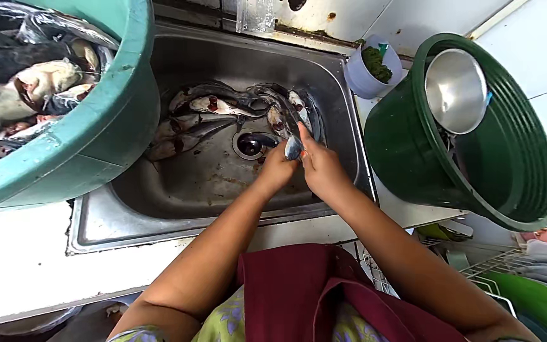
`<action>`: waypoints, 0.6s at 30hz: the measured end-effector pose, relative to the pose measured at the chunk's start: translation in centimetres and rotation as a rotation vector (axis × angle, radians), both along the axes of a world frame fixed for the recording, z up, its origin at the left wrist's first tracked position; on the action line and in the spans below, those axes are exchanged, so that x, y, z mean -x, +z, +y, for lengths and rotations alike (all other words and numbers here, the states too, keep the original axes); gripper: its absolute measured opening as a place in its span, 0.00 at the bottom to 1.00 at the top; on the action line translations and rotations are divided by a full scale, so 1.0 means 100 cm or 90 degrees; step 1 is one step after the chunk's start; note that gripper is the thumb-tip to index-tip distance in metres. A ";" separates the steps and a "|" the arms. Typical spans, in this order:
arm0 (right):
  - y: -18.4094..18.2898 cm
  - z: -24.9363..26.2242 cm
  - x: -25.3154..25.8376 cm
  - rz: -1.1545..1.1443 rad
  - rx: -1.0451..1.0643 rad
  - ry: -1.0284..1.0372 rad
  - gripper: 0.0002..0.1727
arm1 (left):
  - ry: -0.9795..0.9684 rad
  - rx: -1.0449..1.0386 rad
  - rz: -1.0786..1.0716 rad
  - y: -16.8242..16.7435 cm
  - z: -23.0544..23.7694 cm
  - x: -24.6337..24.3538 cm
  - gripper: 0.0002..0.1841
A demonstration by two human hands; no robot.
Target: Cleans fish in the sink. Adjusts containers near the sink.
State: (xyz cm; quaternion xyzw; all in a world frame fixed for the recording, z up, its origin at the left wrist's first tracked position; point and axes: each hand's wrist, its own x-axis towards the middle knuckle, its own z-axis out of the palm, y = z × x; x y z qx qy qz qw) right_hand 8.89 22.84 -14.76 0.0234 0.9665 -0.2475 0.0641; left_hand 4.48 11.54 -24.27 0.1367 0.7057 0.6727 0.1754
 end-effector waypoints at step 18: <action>0.017 0.029 -0.041 0.061 0.273 -0.124 0.35 | -0.008 -0.229 -0.115 0.004 -0.003 0.003 0.10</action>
